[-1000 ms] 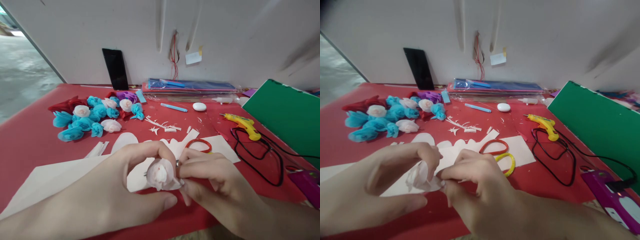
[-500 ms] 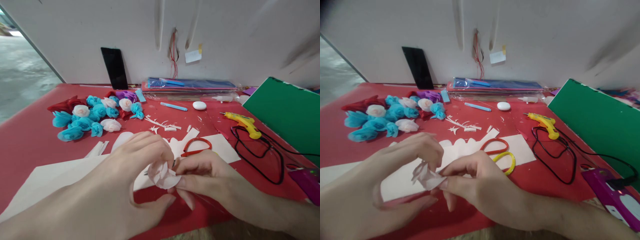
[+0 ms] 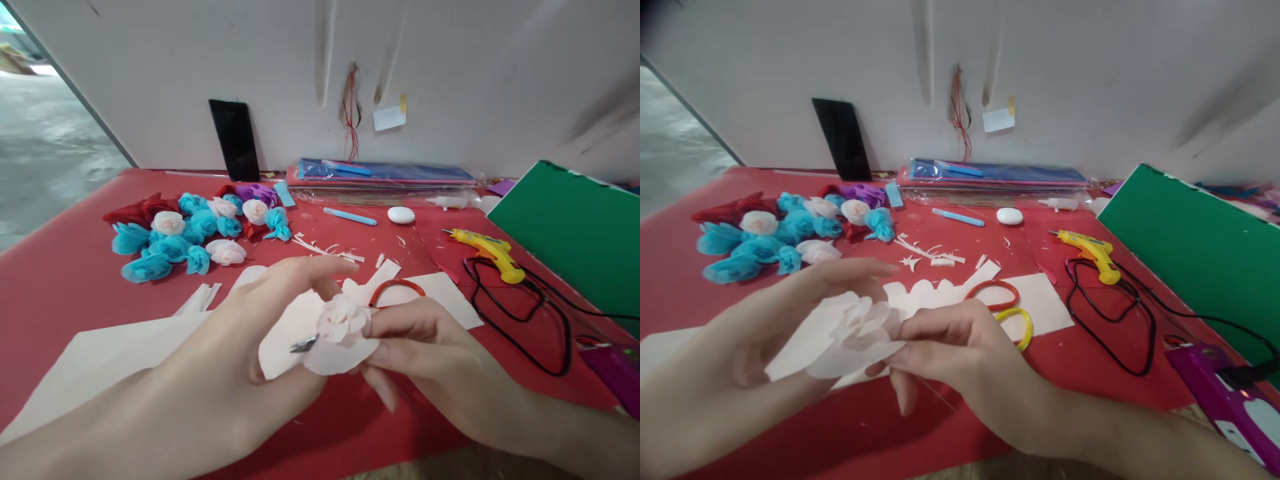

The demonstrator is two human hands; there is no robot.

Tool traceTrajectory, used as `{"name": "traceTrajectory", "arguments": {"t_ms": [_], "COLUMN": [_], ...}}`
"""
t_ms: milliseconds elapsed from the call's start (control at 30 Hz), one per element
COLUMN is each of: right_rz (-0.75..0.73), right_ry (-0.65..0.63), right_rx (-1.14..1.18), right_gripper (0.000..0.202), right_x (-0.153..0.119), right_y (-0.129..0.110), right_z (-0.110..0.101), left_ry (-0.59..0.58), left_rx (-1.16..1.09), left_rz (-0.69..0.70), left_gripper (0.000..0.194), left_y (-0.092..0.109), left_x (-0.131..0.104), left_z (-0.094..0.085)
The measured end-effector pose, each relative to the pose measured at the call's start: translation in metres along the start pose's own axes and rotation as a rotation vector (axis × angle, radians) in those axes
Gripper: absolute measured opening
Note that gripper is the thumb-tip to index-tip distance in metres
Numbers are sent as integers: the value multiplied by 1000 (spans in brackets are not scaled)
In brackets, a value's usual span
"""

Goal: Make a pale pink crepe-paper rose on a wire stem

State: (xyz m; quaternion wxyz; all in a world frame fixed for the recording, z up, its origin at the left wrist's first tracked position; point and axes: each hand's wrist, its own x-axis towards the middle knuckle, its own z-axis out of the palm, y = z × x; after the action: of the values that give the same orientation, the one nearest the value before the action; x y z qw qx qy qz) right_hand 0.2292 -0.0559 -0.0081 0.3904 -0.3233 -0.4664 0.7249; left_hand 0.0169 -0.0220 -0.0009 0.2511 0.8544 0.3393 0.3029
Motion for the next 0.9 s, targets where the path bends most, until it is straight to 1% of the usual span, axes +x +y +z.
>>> {"name": "traceTrajectory", "arguments": {"t_ms": [100,200,267,400,500,600,767,900], "right_rz": [-21,-30,-27,-42,-78,-100,-78,-58], "right_ry": [25,65,97,133,150,143,137,147], "right_rx": [-58,-168,-213,-234,-242,-217,-163,-124], "right_gripper": [17,26,27,24,24,24,21,23], "right_x": [-2,-4,-4,-3,-4,-6,-7,-5], "right_y": [-2,-5,-8,-12,-13,-11,-4,-2], "right_z": [2,8,13,19,20,20,17,16], "left_ry": [-25,-11,-11,-48,-38,-25,19,55], "left_rx": [-193,-385,-602,-1094,-1315,-1388,-1364,-1354], "left_rz": [-88,-163,-216,-360,-407,-442,-512,-567], "left_gripper": [49,43,39,35,37,36,32,31], "left_y": [3,7,9,12,13,14,14,14], "left_x": [2,4,5,6,6,5,6,7], "left_z": [-1,3,7,17,23,25,26,26]}}
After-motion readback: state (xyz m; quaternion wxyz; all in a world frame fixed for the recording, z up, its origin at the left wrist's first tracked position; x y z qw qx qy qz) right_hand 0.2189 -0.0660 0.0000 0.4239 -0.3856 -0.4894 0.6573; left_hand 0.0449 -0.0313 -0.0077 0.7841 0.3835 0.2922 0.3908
